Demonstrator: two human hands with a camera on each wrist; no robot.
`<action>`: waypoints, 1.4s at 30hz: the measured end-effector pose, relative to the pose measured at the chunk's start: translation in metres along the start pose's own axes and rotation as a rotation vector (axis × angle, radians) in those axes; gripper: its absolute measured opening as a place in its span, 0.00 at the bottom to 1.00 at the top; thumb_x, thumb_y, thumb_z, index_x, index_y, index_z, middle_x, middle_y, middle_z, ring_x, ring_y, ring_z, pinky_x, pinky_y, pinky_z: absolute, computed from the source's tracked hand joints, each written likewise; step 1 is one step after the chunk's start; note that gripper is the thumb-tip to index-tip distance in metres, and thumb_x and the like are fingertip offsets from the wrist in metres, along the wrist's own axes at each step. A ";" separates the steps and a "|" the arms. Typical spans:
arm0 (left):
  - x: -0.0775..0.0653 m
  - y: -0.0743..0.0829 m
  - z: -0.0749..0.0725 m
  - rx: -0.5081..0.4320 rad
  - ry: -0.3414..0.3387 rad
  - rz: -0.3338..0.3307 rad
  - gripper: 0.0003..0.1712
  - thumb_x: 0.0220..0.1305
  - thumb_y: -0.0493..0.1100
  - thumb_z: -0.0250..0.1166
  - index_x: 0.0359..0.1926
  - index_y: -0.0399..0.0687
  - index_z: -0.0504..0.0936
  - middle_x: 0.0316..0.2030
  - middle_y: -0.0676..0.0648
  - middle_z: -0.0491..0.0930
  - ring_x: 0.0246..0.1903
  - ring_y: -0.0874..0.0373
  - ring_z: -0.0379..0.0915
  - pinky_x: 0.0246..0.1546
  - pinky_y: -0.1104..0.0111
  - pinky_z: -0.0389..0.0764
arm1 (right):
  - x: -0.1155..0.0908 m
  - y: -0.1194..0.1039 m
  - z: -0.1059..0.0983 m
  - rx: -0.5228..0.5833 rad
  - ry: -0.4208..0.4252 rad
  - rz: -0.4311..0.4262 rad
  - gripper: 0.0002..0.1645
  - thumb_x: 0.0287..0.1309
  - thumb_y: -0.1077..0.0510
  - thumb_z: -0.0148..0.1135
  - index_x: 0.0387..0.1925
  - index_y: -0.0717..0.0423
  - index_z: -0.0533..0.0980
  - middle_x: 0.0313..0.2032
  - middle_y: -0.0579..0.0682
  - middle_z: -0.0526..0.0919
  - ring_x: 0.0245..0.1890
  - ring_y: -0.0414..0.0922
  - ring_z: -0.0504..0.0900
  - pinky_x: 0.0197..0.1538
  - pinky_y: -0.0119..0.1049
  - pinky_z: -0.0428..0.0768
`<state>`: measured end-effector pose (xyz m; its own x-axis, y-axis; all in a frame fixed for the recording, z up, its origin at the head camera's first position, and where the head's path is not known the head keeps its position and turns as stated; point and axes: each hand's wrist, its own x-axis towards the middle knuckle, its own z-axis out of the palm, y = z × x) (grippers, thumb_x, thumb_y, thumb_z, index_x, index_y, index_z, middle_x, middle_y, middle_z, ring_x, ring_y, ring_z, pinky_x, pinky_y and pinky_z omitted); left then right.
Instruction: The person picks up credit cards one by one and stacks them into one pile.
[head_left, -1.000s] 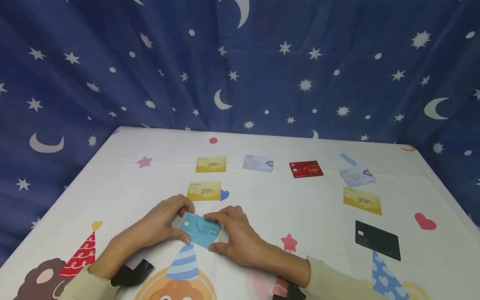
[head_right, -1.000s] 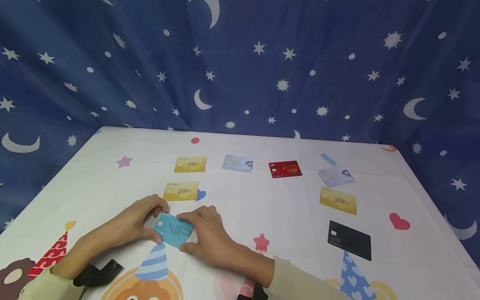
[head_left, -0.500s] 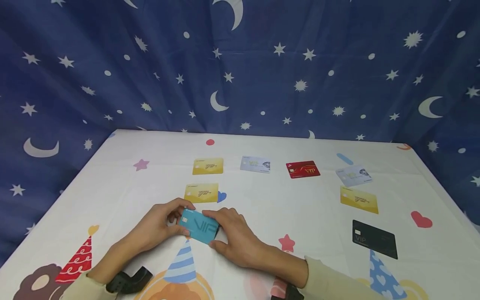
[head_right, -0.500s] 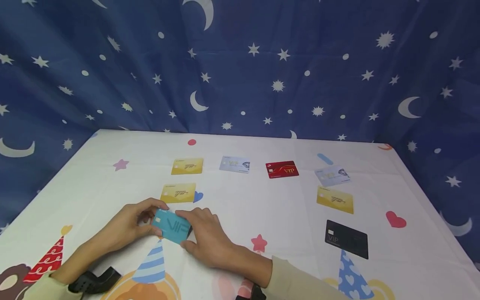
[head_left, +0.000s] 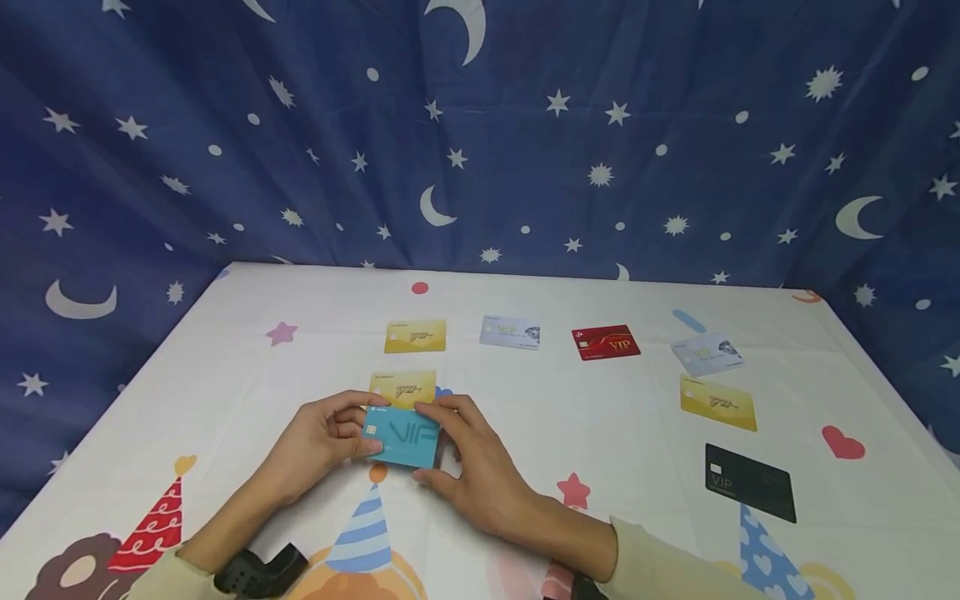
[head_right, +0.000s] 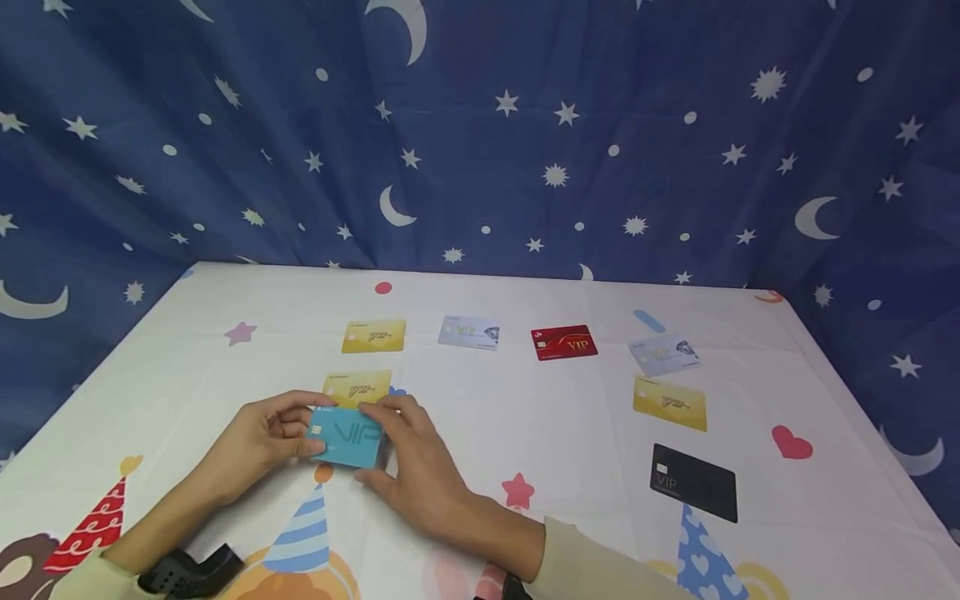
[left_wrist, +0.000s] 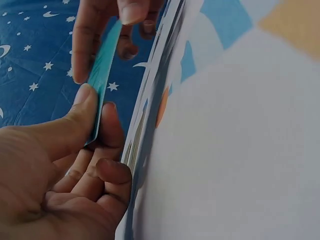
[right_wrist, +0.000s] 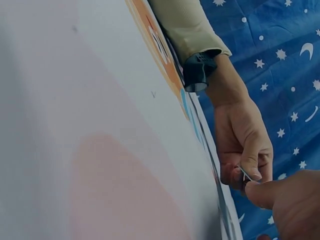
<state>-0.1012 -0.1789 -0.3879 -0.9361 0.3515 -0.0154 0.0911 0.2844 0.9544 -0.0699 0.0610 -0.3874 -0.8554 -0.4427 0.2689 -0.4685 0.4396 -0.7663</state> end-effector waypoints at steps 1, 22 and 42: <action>0.000 0.001 0.000 -0.018 0.001 -0.007 0.30 0.51 0.34 0.72 0.56 0.38 0.74 0.32 0.41 0.76 0.24 0.61 0.70 0.23 0.75 0.69 | 0.000 -0.001 -0.001 0.002 0.014 -0.001 0.41 0.49 0.57 0.74 0.65 0.50 0.66 0.60 0.44 0.63 0.51 0.40 0.70 0.42 0.30 0.75; 0.017 0.021 0.021 0.063 -0.029 0.291 0.34 0.47 0.34 0.75 0.58 0.50 0.75 0.57 0.49 0.71 0.43 0.52 0.75 0.42 0.68 0.75 | -0.003 0.011 -0.044 -0.023 0.163 0.010 0.37 0.45 0.56 0.76 0.60 0.43 0.73 0.57 0.36 0.73 0.43 0.43 0.75 0.40 0.36 0.77; 0.066 0.044 0.059 0.094 0.020 0.310 0.32 0.50 0.39 0.75 0.59 0.52 0.75 0.52 0.51 0.76 0.47 0.56 0.75 0.51 0.56 0.74 | -0.002 0.038 -0.104 -0.091 0.198 0.055 0.36 0.48 0.56 0.75 0.61 0.43 0.73 0.54 0.44 0.77 0.47 0.48 0.75 0.42 0.49 0.78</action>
<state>-0.1392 -0.0907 -0.3645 -0.8652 0.4169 0.2786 0.4033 0.2482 0.8808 -0.1088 0.1604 -0.3568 -0.9026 -0.2581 0.3446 -0.4305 0.5314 -0.7295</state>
